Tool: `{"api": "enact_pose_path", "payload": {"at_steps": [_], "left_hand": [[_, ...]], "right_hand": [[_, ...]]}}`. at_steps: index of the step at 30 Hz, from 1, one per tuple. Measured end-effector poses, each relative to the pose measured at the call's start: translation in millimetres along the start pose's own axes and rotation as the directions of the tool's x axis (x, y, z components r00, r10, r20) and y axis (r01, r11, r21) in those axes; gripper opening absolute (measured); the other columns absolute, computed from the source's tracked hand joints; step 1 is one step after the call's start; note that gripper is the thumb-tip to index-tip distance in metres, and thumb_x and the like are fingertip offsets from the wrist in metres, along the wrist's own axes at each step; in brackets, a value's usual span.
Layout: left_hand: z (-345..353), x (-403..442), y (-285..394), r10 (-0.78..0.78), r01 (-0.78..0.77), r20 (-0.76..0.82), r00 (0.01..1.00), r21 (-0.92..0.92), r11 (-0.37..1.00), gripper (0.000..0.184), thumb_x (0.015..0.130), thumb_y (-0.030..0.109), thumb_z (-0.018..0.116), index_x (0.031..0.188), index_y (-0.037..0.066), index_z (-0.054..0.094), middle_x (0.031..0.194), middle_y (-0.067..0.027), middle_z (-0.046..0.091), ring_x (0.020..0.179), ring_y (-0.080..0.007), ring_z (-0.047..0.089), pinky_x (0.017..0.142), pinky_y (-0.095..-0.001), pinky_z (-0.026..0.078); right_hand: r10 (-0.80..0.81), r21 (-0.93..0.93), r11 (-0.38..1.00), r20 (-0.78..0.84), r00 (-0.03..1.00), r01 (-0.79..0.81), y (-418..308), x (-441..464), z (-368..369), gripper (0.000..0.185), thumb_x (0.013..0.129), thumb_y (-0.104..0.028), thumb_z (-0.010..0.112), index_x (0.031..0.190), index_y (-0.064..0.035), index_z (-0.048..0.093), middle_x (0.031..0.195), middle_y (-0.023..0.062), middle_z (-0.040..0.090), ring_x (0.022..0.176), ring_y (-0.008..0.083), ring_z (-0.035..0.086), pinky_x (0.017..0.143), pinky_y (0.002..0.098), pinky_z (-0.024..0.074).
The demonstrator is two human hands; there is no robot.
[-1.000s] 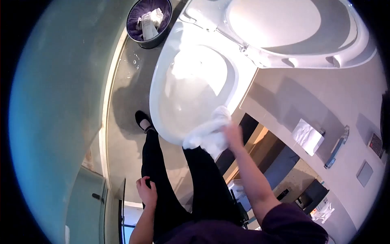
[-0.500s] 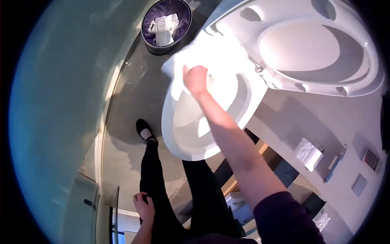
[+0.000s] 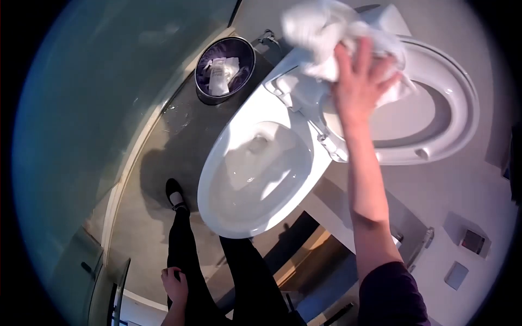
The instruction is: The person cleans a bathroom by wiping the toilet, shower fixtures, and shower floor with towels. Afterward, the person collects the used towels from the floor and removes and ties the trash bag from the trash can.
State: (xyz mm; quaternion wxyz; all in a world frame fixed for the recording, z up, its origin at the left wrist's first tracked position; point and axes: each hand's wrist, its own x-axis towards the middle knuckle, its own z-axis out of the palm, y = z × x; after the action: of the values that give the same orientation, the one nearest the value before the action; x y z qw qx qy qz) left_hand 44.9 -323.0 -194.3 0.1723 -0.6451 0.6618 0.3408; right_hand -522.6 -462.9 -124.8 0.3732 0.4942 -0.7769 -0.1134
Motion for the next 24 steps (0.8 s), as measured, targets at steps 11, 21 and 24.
{"api": "enact_pose_path", "payload": {"at_steps": [11,21,24], "left_hand": [[9.1,-5.2,6.1,0.052,-0.052,-0.004,0.999,0.004,0.999,0.011,0.069,0.009,0.052,0.079,0.005,0.051,0.086,-0.0136,0.049,0.085,-0.0321,0.046,0.075,-0.0416,0.039],[24.8,36.1,23.2,0.233,-0.193,0.106,0.967,-0.296,0.935,0.012,0.075,0.009,0.052,0.085,0.004,0.053,0.080,-0.0115,0.055,0.077,-0.0266,0.053,0.070,-0.0352,0.043],[6.7,89.3,132.0,0.484,-0.376,0.173,0.858,-0.430,0.821,0.016,0.081,0.015,0.052,0.091,0.002,0.053,0.081,-0.0128,0.058,0.073,-0.0237,0.057,0.065,-0.0315,0.045]], "right_hand": [[-0.416,0.333,0.904,0.545,0.728,0.267,-21.0,-230.6,75.2,0.057,0.072,-0.005,0.049,0.127,-0.0161,0.036,0.141,0.0019,0.014,0.109,0.0164,0.041,0.095,0.0286,0.0347],[-0.306,0.124,0.951,0.252,0.918,0.283,161.4,-42.3,-101.2,0.054,0.070,-0.013,0.053,0.119,-0.0353,0.046,0.130,-0.0048,0.035,0.116,0.0272,0.035,0.089,0.0443,0.0331],[-0.431,0.117,0.899,0.057,0.900,0.423,180.1,30.0,-81.0,0.056,0.072,-0.009,0.046,0.120,-0.0381,0.042,0.132,-0.0057,0.033,0.119,0.0271,0.033,0.097,0.0492,0.0274]]}}
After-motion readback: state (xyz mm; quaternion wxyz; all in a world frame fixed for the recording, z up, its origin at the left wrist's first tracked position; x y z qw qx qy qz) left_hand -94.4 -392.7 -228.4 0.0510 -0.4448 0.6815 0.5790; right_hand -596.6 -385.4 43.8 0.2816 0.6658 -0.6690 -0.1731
